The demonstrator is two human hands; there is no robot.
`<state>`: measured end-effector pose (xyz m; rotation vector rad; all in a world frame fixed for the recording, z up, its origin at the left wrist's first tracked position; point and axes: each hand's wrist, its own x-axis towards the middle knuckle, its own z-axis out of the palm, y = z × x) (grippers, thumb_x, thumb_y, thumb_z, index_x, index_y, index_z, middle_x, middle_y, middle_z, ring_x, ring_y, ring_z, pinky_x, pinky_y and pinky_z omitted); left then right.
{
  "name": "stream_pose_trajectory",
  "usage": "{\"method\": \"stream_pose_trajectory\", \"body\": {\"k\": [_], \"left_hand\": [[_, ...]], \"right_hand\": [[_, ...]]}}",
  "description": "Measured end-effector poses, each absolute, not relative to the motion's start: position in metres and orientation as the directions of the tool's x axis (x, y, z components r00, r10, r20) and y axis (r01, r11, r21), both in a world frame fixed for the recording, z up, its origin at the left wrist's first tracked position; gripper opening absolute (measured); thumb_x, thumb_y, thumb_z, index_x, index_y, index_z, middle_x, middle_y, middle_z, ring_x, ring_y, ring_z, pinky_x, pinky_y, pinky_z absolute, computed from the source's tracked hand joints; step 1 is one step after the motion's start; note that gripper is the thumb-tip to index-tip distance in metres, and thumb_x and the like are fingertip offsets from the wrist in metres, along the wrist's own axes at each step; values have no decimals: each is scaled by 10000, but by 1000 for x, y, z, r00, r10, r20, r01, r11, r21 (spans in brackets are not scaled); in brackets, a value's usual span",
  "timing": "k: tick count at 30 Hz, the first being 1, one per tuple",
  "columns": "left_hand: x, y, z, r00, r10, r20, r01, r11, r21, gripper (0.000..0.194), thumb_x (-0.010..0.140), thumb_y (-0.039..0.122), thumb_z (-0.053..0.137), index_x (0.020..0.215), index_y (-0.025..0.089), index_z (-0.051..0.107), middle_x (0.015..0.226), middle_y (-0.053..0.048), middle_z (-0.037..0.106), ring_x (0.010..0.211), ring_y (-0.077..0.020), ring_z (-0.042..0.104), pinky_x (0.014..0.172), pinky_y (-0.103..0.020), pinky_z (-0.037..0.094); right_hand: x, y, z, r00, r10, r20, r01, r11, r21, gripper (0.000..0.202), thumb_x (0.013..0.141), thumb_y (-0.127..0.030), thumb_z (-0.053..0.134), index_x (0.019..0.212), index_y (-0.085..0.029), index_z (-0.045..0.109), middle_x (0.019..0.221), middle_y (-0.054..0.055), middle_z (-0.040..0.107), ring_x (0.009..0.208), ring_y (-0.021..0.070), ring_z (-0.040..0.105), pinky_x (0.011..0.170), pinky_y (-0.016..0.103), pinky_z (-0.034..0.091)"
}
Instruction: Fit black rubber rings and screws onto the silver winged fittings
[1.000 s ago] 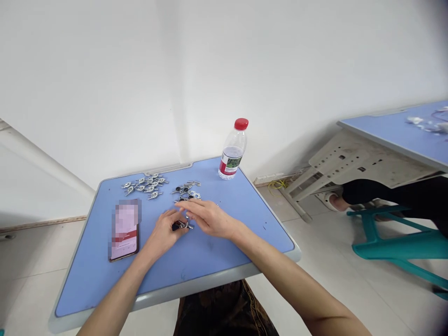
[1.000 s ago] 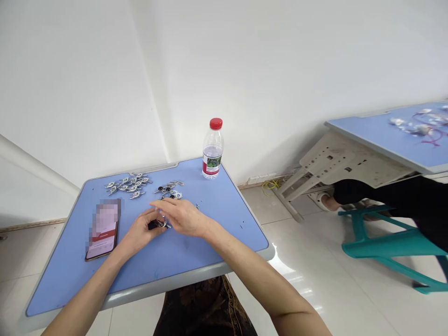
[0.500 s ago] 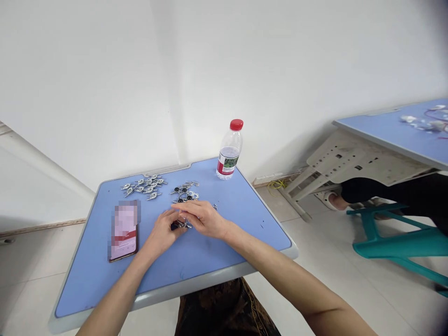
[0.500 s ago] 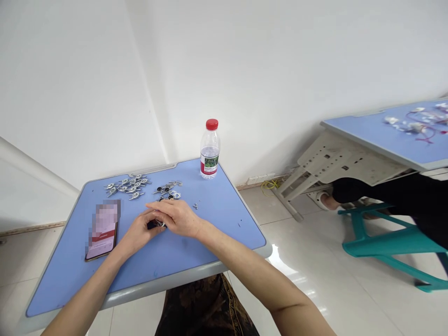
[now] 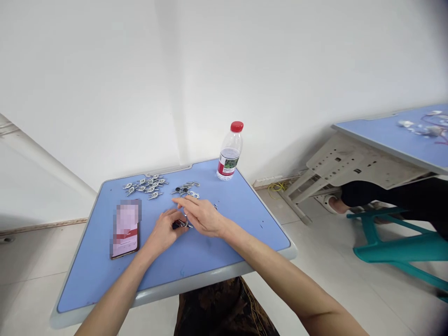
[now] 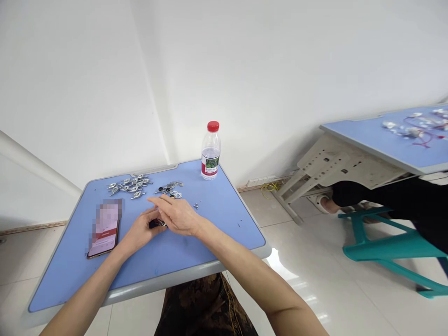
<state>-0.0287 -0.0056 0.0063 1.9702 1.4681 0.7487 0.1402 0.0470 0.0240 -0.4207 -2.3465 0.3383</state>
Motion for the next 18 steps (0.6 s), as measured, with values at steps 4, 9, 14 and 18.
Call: {"method": "stream_pose_trajectory", "body": {"k": [4, 9, 14, 18], "left_hand": [[-29, -5, 4, 235, 967, 96, 653, -230, 721, 53, 741, 156, 629, 786, 183, 626, 885, -30, 635, 846, -204, 574, 758, -322, 441], [-31, -4, 0, 244, 964, 109, 658, -247, 711, 67, 748, 144, 621, 799, 188, 623, 862, -23, 634, 831, -201, 561, 758, -326, 434], [-31, -7, 5, 271, 955, 121, 654, -275, 705, 76, 760, 150, 615, 828, 182, 617, 885, -41, 629, 844, -204, 561, 777, -333, 442], [-33, -7, 9, 282, 954, 98, 638, -263, 724, 60, 779, 170, 609, 837, 182, 616, 888, -45, 627, 857, -205, 565, 785, -334, 446]], "right_hand": [[139, 50, 23, -640, 421, 643, 163, 892, -421, 265, 947, -154, 368, 1160, -168, 524, 874, 63, 649, 741, 144, 584, 671, 260, 478], [133, 52, 17, -560, 475, 679, 181, 870, -459, 128, 925, -188, 455, 904, -181, 581, 782, 36, 639, 680, 124, 569, 618, 229, 454], [133, 54, 11, -507, 561, 654, 248, 822, -512, 115, 924, -242, 484, 966, -183, 573, 790, 29, 660, 639, 119, 574, 592, 225, 443], [133, 57, 8, -494, 617, 613, 292, 782, -551, 174, 930, -282, 483, 1046, -182, 567, 800, 29, 677, 627, 124, 588, 598, 232, 449]]}}
